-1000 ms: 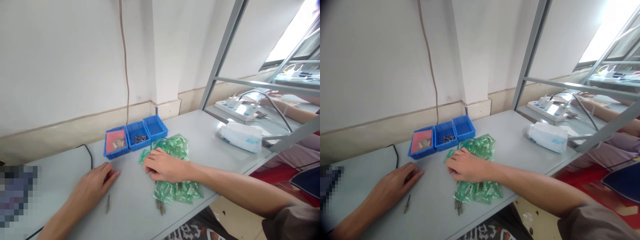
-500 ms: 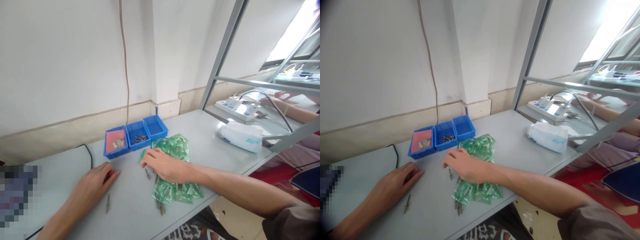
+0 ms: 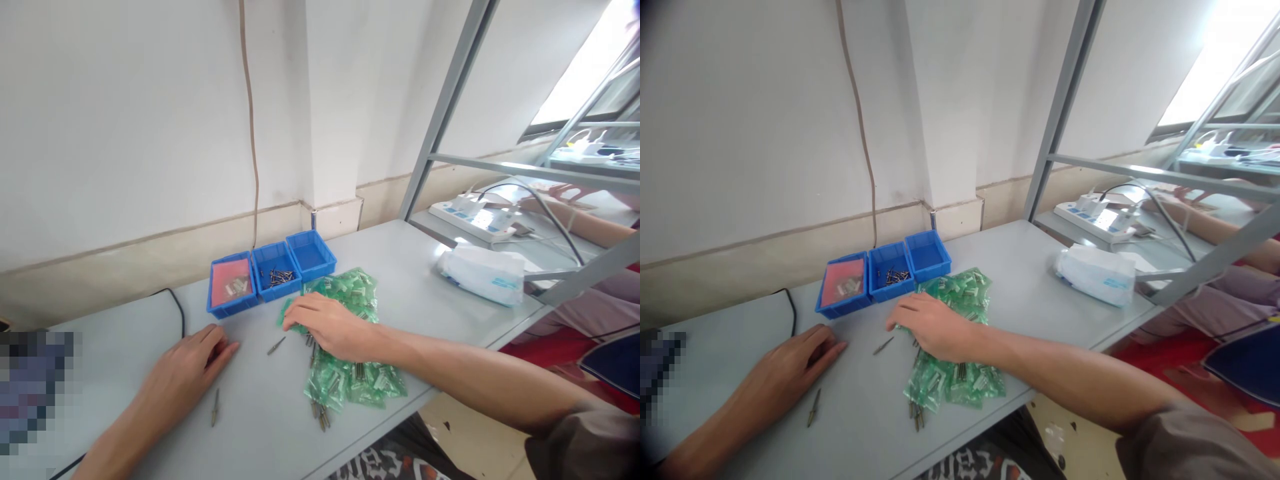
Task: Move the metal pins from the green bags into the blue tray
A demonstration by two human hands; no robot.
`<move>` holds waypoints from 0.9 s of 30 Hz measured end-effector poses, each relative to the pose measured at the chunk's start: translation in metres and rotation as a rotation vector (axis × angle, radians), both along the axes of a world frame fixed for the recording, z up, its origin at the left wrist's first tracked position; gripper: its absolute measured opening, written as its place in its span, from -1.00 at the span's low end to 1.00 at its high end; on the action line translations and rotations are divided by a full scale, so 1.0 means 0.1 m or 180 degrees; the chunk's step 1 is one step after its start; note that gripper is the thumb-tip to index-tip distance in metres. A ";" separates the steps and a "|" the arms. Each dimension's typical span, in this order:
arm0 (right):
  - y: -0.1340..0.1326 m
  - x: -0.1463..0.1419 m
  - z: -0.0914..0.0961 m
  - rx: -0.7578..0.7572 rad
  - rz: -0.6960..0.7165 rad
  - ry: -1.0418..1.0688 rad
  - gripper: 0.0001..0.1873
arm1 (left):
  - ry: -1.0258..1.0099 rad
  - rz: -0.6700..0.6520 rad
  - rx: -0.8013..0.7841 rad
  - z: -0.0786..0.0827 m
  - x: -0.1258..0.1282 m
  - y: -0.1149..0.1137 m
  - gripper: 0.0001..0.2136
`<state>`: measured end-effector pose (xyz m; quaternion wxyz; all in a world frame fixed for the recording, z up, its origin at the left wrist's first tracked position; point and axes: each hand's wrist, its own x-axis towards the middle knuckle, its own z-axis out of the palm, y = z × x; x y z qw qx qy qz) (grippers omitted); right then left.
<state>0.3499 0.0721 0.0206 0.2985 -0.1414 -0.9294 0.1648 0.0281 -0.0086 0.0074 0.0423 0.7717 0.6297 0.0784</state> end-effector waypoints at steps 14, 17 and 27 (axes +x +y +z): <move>-0.02 -0.03 0.12 -0.0188 -0.0223 0.0363 -0.80 | 0.0045 0.0038 -0.0087 0.01 0.01 0.00 -0.62; -0.02 -0.03 0.12 -0.0249 -0.0435 0.0503 -0.81 | 0.0037 0.0032 -0.0080 0.02 0.01 -0.01 -0.62; -0.04 -0.01 0.13 -0.0465 -0.0704 0.0553 -0.82 | 0.0011 -0.0041 0.0055 -0.02 -0.01 0.00 -0.64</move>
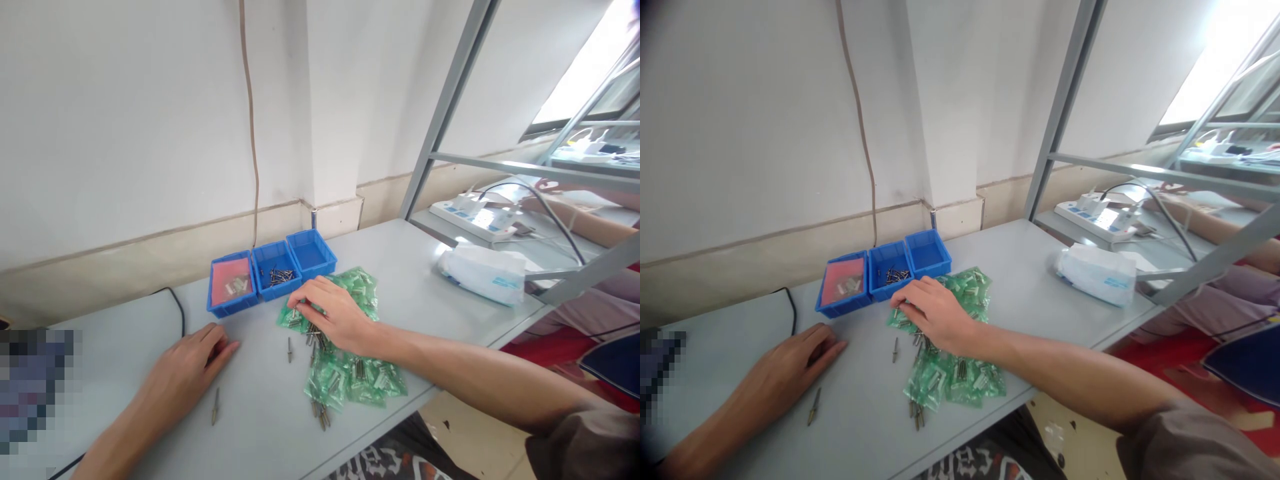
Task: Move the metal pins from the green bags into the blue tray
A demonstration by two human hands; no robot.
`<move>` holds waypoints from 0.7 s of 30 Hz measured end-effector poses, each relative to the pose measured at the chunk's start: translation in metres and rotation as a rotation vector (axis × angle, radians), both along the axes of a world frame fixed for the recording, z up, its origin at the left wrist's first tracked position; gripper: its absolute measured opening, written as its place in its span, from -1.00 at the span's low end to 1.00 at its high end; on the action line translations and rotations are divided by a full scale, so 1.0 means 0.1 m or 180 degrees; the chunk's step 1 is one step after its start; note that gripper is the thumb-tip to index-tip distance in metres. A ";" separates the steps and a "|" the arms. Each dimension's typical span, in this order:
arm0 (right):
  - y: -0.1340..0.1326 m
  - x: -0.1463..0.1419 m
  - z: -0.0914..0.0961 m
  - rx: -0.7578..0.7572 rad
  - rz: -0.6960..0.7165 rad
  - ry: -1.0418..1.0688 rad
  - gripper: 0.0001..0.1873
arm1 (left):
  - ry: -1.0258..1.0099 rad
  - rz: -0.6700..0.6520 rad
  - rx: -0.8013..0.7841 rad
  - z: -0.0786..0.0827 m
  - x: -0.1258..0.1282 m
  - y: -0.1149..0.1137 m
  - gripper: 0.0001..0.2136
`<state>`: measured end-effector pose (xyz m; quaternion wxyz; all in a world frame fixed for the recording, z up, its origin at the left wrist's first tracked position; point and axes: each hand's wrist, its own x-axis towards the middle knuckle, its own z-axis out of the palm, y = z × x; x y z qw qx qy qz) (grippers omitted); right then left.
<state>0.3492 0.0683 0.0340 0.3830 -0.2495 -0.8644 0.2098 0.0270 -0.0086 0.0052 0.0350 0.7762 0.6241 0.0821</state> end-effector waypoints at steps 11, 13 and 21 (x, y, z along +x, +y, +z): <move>0.01 0.00 -0.02 -0.0055 -0.0084 0.0280 -0.71 | 0.0007 0.0017 -0.0088 0.02 0.01 0.00 -0.61; 0.01 0.00 -0.01 -0.0058 -0.0078 0.0393 -0.71 | 0.0008 0.0012 -0.0069 0.02 0.00 -0.01 -0.61; 0.01 -0.03 -0.01 0.0052 -0.0009 0.0603 -0.82 | -0.0024 0.0014 -0.0053 0.03 0.01 0.01 -0.64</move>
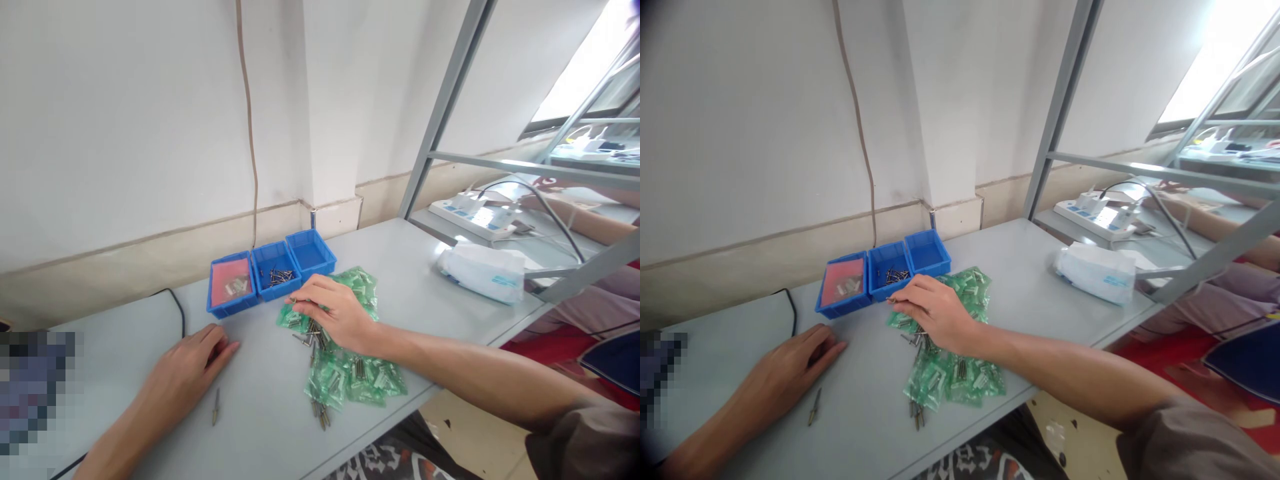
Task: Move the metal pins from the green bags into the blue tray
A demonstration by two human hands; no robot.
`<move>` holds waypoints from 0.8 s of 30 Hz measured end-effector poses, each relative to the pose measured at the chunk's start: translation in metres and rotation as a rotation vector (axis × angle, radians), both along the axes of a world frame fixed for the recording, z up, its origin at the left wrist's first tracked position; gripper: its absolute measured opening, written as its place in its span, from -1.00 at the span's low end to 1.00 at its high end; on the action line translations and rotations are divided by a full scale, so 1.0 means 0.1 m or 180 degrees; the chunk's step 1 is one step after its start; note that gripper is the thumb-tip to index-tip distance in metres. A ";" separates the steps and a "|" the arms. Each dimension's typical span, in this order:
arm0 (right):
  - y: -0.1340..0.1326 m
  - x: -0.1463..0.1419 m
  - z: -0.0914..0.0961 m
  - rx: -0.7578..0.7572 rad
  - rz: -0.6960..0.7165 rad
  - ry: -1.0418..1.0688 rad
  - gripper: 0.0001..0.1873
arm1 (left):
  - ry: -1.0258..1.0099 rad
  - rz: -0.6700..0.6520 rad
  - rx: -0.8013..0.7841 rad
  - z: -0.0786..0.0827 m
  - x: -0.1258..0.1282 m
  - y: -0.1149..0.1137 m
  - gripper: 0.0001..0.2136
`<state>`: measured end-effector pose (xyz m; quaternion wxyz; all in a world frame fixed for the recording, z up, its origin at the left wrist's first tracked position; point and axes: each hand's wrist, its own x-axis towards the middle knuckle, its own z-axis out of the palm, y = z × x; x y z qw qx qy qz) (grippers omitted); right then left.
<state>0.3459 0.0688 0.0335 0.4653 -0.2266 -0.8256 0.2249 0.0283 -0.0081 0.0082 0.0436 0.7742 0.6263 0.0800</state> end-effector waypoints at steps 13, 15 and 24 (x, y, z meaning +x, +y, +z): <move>-0.02 0.03 0.00 -0.0199 -0.0037 0.0014 -0.86 | -0.0040 0.0027 -0.0040 0.01 0.01 0.00 -0.62; -0.02 0.03 0.00 -0.0176 -0.0029 -0.0012 -0.87 | -0.0048 0.0022 0.0003 0.01 0.01 -0.01 -0.61; 0.00 0.02 0.01 0.0272 0.0019 -0.0020 -0.83 | -0.0056 0.0034 -0.0038 0.01 0.00 0.00 -0.62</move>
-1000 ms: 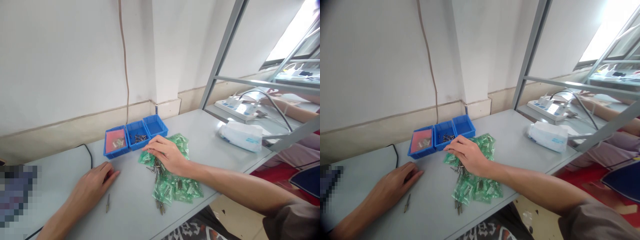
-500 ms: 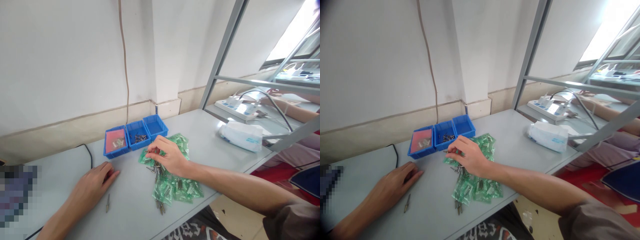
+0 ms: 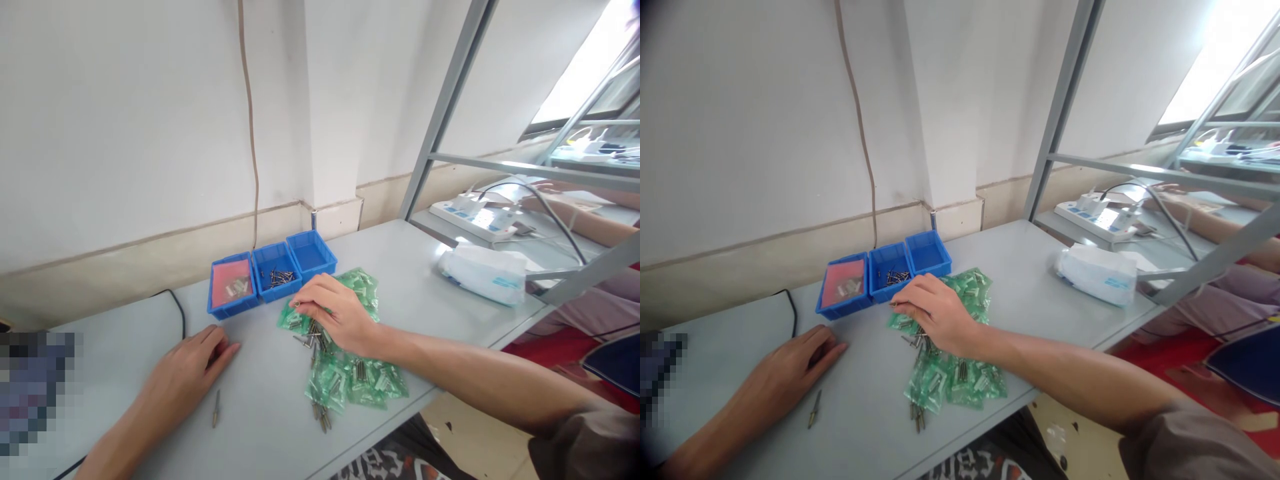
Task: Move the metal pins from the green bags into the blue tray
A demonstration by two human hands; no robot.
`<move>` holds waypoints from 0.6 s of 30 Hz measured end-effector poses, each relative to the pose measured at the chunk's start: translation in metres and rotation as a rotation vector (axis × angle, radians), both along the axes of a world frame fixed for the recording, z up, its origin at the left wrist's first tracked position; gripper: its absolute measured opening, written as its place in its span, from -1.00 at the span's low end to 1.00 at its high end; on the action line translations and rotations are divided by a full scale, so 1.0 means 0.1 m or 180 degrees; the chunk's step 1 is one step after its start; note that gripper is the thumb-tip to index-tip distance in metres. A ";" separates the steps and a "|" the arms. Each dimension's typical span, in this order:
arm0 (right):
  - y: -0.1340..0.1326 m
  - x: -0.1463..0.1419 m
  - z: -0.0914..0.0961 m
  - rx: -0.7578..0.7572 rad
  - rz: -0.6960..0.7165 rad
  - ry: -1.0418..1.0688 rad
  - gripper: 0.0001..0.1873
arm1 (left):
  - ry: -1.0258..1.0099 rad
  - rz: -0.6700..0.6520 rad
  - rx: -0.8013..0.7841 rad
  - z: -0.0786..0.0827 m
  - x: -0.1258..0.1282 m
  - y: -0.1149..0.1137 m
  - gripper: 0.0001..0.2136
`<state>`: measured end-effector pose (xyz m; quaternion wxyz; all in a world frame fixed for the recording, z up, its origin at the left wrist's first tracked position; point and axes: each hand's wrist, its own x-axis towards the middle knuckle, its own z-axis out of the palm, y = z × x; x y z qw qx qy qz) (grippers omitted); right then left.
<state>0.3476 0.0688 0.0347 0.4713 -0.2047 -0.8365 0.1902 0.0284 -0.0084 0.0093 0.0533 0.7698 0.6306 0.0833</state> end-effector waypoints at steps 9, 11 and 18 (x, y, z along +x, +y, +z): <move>-0.03 0.00 0.05 -0.0032 0.0034 0.0019 -0.74 | 0.0072 0.0009 -0.0022 0.02 0.02 0.01 -0.61; -0.03 0.01 0.05 -0.0037 0.0025 0.0015 -0.74 | 0.0075 0.0009 -0.0030 0.02 0.02 0.01 -0.61; -0.02 0.00 0.04 0.0010 -0.0034 -0.0059 -0.78 | 0.0020 0.0016 -0.0058 0.01 0.01 0.00 -0.60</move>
